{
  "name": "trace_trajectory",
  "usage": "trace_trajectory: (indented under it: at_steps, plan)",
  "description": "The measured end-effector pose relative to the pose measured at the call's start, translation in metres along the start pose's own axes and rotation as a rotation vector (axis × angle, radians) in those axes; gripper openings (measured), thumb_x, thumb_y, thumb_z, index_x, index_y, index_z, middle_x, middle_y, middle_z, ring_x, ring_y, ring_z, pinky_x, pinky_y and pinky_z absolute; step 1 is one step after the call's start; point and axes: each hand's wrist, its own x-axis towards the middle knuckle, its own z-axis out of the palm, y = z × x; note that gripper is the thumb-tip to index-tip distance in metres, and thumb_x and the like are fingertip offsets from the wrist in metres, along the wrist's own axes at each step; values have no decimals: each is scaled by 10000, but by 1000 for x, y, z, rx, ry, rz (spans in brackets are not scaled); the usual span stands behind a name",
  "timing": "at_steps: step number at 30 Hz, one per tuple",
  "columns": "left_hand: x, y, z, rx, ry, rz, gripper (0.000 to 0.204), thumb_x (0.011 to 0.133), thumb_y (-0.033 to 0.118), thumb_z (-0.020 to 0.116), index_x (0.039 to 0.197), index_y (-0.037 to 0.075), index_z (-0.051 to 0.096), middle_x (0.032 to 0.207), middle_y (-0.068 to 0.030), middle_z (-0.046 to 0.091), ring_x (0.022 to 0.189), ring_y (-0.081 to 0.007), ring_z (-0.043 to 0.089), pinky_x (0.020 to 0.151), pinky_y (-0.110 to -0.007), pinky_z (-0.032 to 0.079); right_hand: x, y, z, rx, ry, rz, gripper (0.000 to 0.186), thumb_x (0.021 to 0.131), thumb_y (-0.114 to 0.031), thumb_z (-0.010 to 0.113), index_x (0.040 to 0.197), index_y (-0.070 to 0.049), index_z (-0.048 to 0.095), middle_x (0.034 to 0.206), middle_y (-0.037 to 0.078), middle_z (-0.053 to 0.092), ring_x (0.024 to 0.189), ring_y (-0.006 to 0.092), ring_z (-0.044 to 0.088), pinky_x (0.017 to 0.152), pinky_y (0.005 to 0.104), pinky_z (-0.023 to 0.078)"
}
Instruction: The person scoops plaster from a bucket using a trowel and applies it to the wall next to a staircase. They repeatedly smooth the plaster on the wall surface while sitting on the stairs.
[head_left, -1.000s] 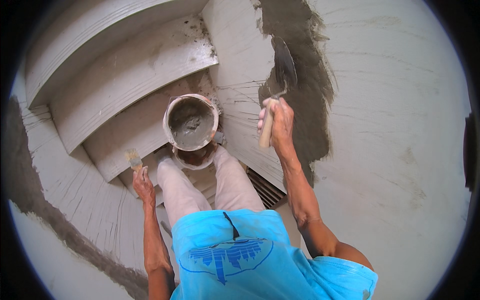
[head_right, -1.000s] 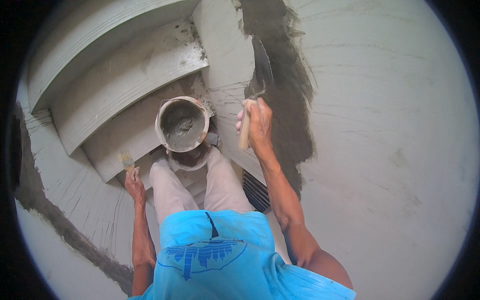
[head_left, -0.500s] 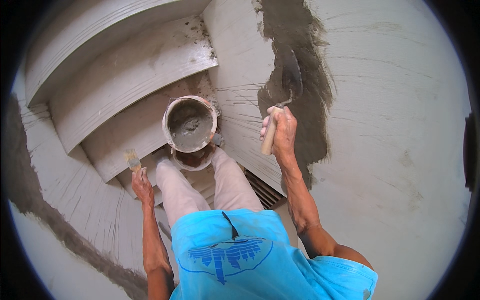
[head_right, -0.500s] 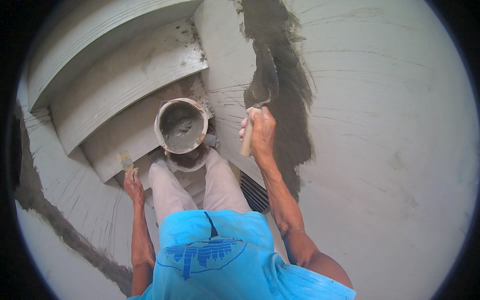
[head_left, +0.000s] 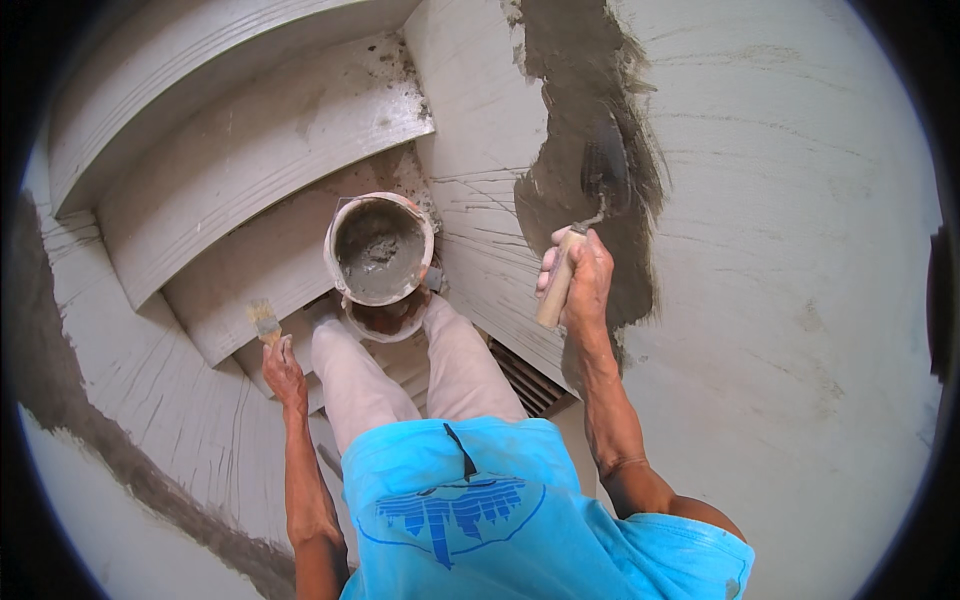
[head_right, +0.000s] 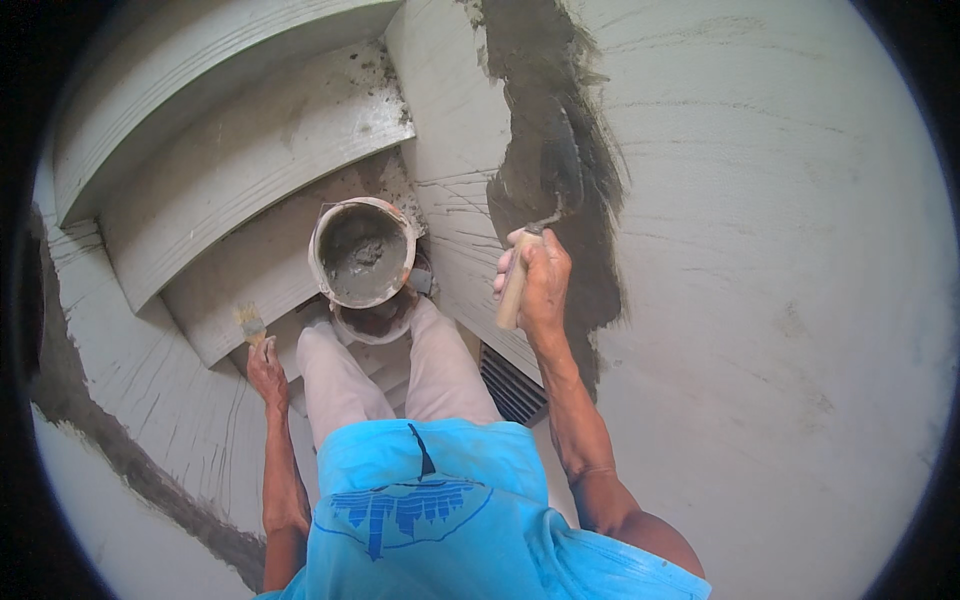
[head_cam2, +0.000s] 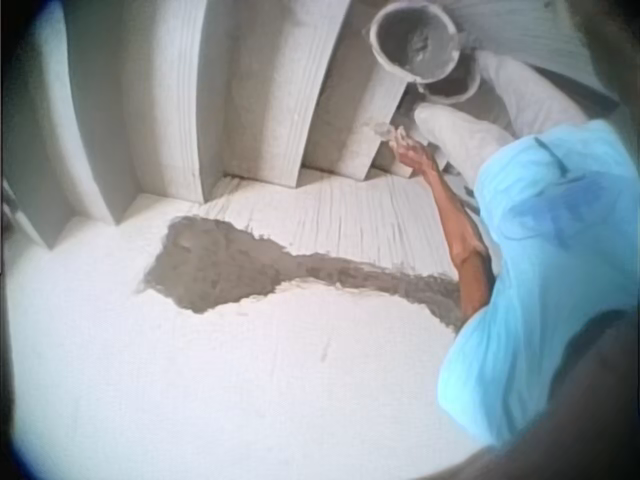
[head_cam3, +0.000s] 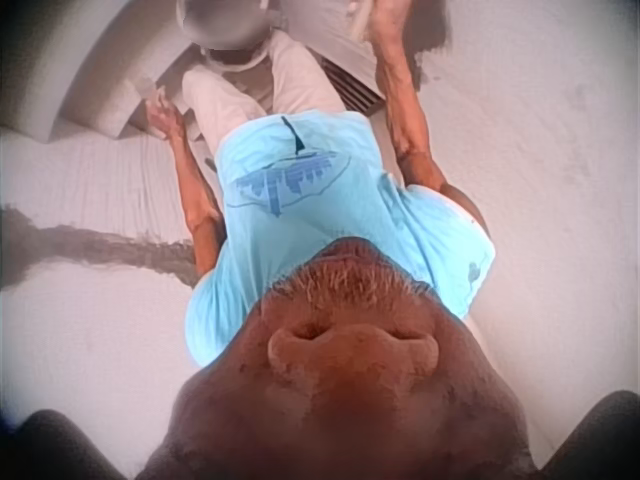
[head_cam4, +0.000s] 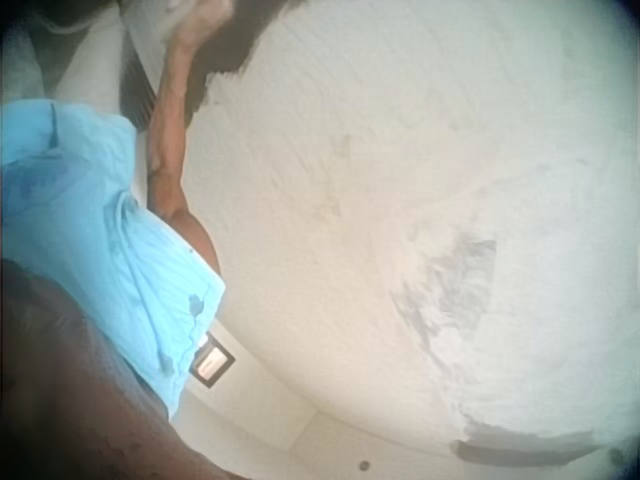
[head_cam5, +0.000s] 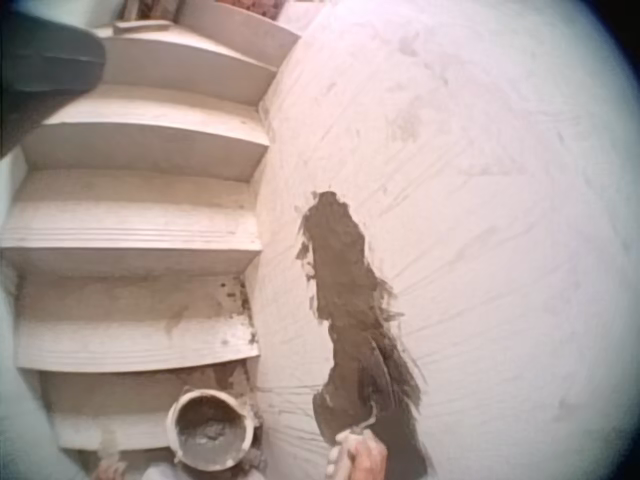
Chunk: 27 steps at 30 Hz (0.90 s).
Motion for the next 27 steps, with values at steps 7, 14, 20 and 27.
trace_trajectory:
  at_steps: [7, 14, 20, 27]
  plan:
    - [-1, 4, 2, 4, -8, 26, 188, 959, 122, 591, 1025, 5, 723, 940, -243, 643, 867, -416, 629, 776, -466, 489, 24, -11, 3, -35, -3, -17, 280, 998, -241, 414, 1031, 6, 542, 715, 85, 576, 528, 139, 567, 453, 295, 497]
    - [-1, 6, 0, -16, -2, 2, 191, 958, 127, 591, 1033, 10, 722, 944, -242, 646, 870, -418, 629, 780, -467, 489, -13, -12, 9, 107, 76, 27, 263, 997, -229, 396, 1037, 3, 513, 730, 91, 576, 546, 146, 575, 458, 297, 501]
    - [-3, 2, 2, 18, -10, -7, 188, 956, 127, 595, 1036, 9, 719, 931, -238, 637, 858, -420, 627, 772, -468, 487, 11, -14, 14, 29, -34, -21, 300, 1004, -290, 428, 1061, -14, 531, 736, 79, 579, 541, 144, 578, 456, 296, 502]
    - [-2, 7, 2, -5, 7, -1, 190, 959, 125, 591, 1035, 5, 718, 936, -242, 636, 859, -420, 628, 763, -465, 488, 8, -9, 2, 95, 47, -28, 264, 982, -229, 411, 1045, -5, 537, 723, 89, 583, 534, 149, 582, 446, 295, 498]
